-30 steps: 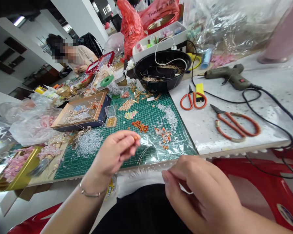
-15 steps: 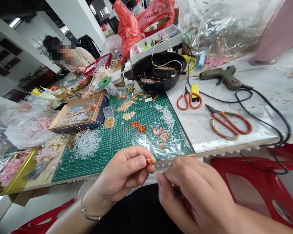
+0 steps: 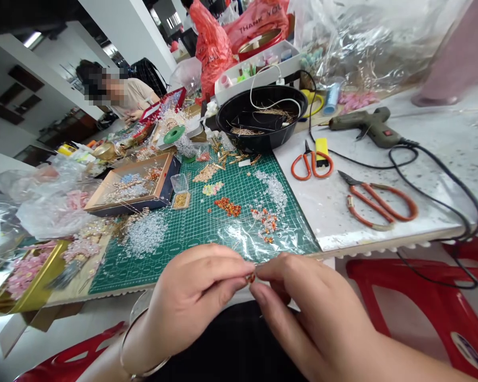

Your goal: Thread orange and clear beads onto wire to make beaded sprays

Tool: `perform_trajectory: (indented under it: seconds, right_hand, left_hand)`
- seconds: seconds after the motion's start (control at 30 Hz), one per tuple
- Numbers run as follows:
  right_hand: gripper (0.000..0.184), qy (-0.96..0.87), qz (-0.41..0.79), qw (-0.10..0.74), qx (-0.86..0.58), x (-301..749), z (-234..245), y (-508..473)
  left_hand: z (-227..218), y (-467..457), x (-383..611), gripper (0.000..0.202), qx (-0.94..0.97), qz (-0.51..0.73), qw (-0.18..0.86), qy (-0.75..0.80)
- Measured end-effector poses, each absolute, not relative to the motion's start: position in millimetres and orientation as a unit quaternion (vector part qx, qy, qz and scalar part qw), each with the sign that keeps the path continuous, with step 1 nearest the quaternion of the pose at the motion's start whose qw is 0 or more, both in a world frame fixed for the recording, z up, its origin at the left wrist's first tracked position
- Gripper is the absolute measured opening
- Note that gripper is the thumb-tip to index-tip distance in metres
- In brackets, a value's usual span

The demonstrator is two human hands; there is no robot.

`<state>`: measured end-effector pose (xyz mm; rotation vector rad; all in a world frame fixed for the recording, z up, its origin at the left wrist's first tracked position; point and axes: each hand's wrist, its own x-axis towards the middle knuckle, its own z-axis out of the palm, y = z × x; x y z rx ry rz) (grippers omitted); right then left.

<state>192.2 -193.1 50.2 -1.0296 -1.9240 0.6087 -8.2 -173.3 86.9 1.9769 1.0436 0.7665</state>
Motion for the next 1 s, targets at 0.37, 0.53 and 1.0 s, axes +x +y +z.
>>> perform_trajectory:
  seconds: [0.37,0.53,1.0]
  right_hand:
    - [0.028,-0.791,0.231,0.415,-0.385,193.7,31.4,-197.3]
    - [0.013,-0.802,0.236,0.419,-0.355,187.2,33.4,-192.7]
    - [0.011,-0.801,0.248,0.402,-0.369,190.7,20.5,-201.4]
  left_hand:
    - [79.7,-170.8,-11.7,0.012,0.822,0.305,0.299,0.376]
    - [76.5,-170.8,-10.0,0.011,0.831,0.298,0.302,0.359]
    - [36.3,-31.6,-151.3,0.021,0.726,-0.015,0.025,0.687]
